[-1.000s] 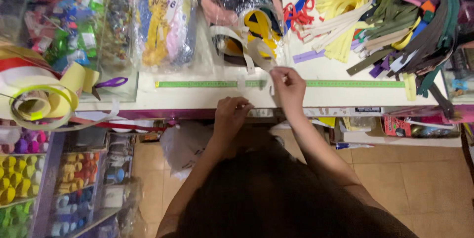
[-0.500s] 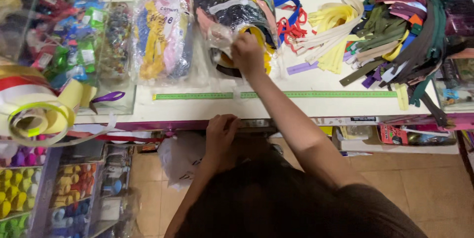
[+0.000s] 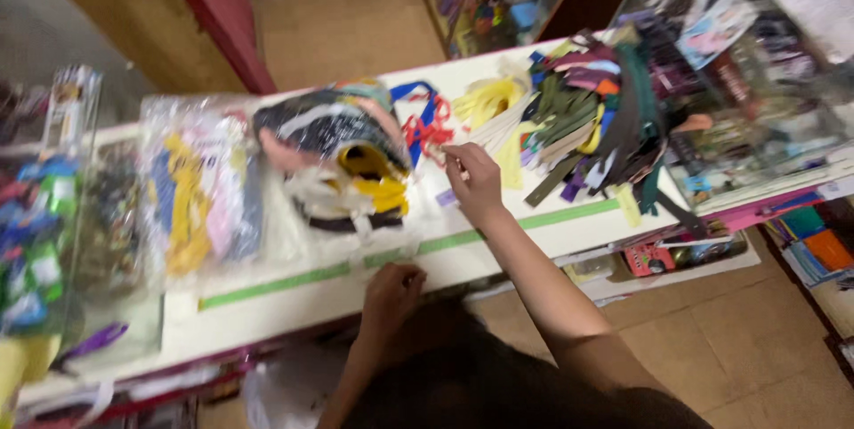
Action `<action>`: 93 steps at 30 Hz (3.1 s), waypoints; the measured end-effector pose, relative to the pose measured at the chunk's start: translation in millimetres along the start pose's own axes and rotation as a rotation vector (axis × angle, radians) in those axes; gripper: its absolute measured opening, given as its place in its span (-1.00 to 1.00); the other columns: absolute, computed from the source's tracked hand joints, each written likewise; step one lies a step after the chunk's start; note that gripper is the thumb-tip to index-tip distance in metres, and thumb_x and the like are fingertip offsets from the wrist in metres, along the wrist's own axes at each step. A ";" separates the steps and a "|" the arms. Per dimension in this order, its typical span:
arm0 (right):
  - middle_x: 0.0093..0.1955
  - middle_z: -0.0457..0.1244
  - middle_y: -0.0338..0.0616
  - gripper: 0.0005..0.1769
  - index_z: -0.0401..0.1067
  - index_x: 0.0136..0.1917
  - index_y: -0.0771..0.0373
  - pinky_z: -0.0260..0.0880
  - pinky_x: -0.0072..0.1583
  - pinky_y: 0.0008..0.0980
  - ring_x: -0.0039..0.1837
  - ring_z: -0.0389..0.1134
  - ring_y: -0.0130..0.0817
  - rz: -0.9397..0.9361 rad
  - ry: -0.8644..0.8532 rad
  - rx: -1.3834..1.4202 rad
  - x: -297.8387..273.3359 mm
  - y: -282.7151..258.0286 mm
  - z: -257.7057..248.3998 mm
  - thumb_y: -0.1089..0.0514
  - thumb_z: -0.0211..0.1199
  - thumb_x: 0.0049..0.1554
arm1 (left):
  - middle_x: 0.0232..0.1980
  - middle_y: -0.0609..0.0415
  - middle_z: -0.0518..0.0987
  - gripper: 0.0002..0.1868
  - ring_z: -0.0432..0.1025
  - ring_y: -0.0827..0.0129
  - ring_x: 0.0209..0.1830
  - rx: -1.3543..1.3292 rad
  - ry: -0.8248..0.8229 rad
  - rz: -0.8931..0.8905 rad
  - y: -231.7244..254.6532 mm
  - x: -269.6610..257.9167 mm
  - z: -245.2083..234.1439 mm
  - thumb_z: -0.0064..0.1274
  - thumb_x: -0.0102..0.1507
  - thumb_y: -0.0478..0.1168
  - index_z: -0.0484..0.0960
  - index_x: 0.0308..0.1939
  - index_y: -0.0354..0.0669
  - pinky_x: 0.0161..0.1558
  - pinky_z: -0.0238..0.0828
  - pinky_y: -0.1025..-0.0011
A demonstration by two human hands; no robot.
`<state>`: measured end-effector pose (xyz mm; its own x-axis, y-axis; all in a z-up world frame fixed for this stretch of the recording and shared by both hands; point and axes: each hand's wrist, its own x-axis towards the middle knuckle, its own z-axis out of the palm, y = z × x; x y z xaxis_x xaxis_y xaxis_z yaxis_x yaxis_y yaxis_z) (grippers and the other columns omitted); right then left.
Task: The person picks up zippers from a bag and a pile, aligns them against a ruler on a counter, and places them back down.
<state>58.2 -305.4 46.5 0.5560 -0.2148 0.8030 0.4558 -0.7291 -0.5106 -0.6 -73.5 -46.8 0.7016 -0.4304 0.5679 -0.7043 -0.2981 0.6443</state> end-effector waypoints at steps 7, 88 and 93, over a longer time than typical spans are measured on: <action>0.14 0.31 -0.07 -0.55 0.43 0.19 0.15 0.34 -0.02 -0.08 0.18 0.24 0.01 0.297 -0.474 -0.366 2.7 119.9 -6.5 0.31 0.04 0.02 | -0.46 0.15 0.53 -0.91 0.39 0.30 -0.43 -0.149 -0.202 0.075 42.8 56.5 17.1 0.09 0.23 -0.24 0.52 -0.36 -0.07 -0.36 0.29 0.34; 0.38 0.24 -0.09 -0.52 0.40 0.32 0.28 -0.10 0.35 -0.03 0.39 0.18 -0.12 -0.175 -0.554 -0.253 -165.9 -113.0 2.4 0.31 0.35 0.12 | 0.37 0.11 0.40 -0.39 0.19 0.16 0.42 0.787 0.255 -0.305 -71.4 -118.5 -206.9 0.08 0.27 0.22 0.48 0.27 -0.02 0.40 -0.19 0.04; 0.30 0.25 -0.08 -0.58 0.42 0.26 0.29 0.02 0.24 -0.09 0.25 0.25 -0.07 -0.198 -0.587 -0.157 -167.8 -121.3 21.5 0.14 0.32 0.16 | 0.39 0.04 0.36 -0.28 0.11 0.09 0.44 0.960 0.294 -0.279 -85.9 -119.1 -223.0 -0.12 0.30 0.41 0.54 0.22 -0.08 0.38 -0.40 -0.10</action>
<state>-75.4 -167.0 -33.0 0.7804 0.2932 0.5523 0.5065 -0.8143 -0.2834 0.4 193.3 -55.5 0.7606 -0.0561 0.6468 -0.2122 -0.9630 0.1661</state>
